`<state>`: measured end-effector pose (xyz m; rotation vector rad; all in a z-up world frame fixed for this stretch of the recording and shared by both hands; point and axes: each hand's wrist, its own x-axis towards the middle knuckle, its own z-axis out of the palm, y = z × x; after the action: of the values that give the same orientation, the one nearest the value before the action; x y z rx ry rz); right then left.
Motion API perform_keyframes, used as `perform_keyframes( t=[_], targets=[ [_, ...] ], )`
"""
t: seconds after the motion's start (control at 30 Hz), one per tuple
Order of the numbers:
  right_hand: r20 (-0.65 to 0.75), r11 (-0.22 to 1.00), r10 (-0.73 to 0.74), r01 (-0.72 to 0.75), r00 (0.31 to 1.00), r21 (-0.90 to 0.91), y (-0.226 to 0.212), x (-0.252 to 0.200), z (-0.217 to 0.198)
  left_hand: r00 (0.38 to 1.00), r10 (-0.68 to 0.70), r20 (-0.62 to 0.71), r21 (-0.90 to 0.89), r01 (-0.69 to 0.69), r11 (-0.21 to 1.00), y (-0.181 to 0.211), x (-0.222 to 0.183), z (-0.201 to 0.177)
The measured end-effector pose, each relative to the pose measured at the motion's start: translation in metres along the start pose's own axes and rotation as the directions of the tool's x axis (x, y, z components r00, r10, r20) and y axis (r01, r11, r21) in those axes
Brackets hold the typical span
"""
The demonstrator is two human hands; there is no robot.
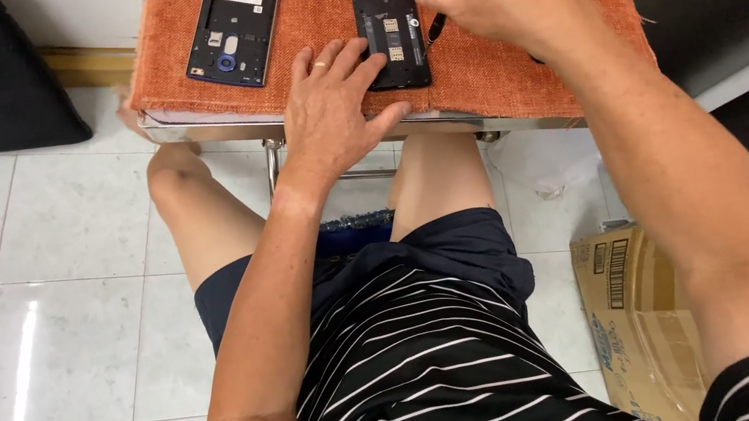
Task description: Using a precision screwdriver to remove screws from the internal frame of a smartphone during disassembly.
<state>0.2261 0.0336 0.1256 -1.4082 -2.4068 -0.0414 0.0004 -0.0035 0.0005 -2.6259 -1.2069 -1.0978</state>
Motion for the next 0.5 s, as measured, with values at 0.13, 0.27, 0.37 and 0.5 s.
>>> perform_keyframes(
  t=[0.13,0.27,0.37,0.5],
  targets=[
    [0.049,0.999,-0.009,0.007,0.999,0.040,-0.018,-0.001,-0.013,0.999,0.021,-0.032,-0.001,-0.021,1.000,0.000,-0.001,-0.001],
    [0.073,0.998,0.062,-0.061,0.995,-0.017,-0.014,-0.003,-0.010,1.000,0.015,-0.007,-0.002,-0.015,1.000,0.000,0.000,0.001],
    [0.075,0.993,0.118,-0.117,0.990,-0.016,-0.017,-0.004,-0.015,0.999,0.022,-0.030,0.000,-0.022,1.000,-0.001,0.000,0.002],
    [0.158,0.990,0.028,-0.049,0.987,0.134,-0.021,-0.003,-0.023,1.000,0.013,-0.027,-0.006,-0.013,1.000,0.000,-0.001,0.001]
  ],
)
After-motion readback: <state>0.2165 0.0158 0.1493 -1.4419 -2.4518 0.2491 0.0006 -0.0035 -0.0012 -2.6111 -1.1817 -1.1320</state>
